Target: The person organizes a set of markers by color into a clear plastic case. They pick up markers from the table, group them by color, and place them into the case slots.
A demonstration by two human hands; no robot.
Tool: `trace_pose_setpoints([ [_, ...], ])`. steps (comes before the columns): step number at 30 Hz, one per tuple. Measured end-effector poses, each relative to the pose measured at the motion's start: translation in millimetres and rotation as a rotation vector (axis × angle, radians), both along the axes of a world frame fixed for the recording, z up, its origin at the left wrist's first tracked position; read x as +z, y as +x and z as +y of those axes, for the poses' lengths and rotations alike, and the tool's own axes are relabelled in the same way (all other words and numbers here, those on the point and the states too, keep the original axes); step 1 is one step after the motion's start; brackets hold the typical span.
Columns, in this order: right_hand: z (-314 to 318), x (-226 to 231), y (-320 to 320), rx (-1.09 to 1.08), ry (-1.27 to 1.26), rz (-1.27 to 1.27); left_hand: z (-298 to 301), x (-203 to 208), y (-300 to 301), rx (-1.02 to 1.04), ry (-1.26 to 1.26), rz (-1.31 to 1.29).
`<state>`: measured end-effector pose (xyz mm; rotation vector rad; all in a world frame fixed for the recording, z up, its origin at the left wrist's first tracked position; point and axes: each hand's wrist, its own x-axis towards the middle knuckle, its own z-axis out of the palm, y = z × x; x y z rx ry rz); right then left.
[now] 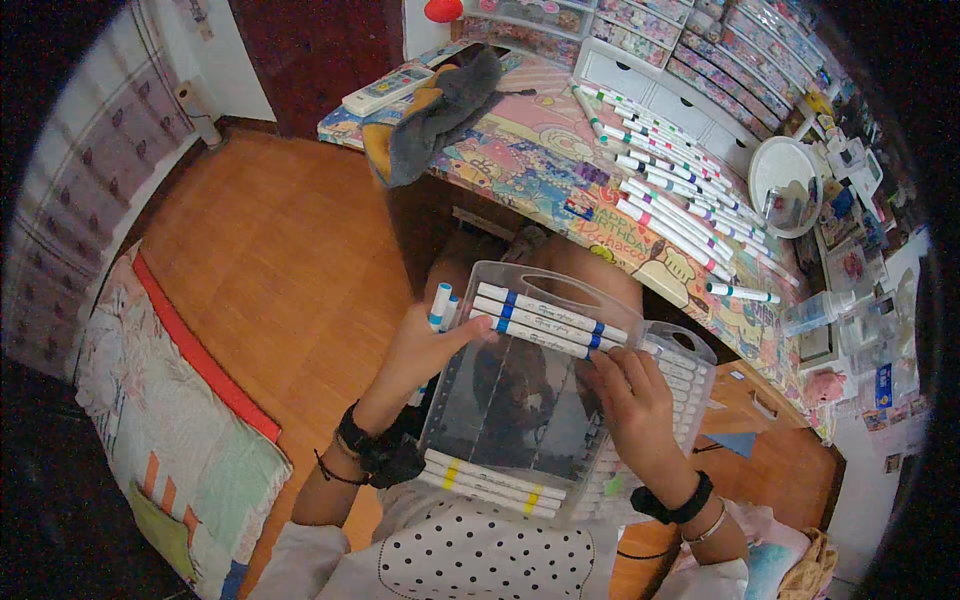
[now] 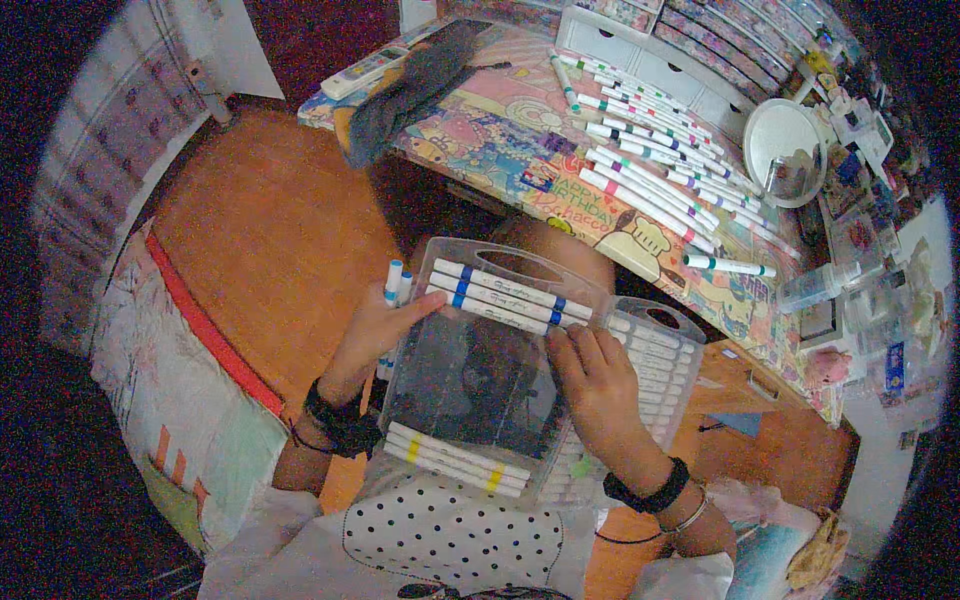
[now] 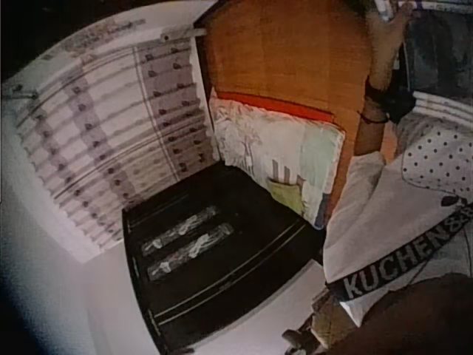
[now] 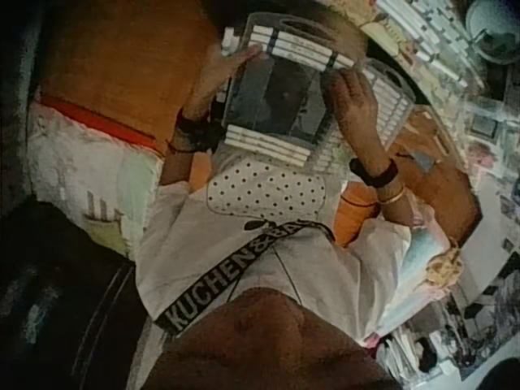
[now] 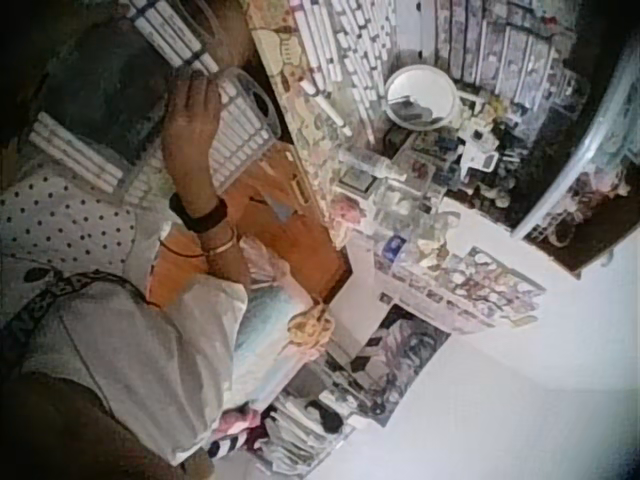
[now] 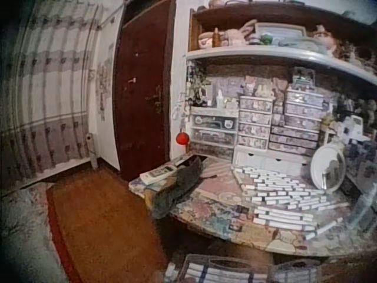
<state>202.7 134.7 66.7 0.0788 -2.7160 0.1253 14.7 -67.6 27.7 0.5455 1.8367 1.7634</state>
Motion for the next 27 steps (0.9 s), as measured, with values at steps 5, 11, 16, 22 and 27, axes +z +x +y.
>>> trace_pose_setpoints([
  [5, 1.8, -0.3, -3.4, 0.036, 0.001, 0.022, 0.7, -5.7, -2.7, -0.038, 0.031, -0.036],
  [11, 5.7, -3.8, -5.7, 0.083, -0.048, 0.037, -2.1, -8.8, -5.1, -0.081, 0.016, -0.016],
  [16, 6.3, -4.7, -9.5, 0.103, -0.063, 0.051, -2.8, -14.4, -8.1, -0.119, 0.005, 0.025],
  [22, 0.5, 30.1, -8.9, 0.09, -0.208, 0.028, -13.9, 24.4, -2.3, 0.073, 0.012, 0.265],
  [27, -34.8, 66.7, -7.0, 0.228, -0.741, -0.119, -43.5, 84.2, 21.5, 0.048, 0.394, -0.06],
])
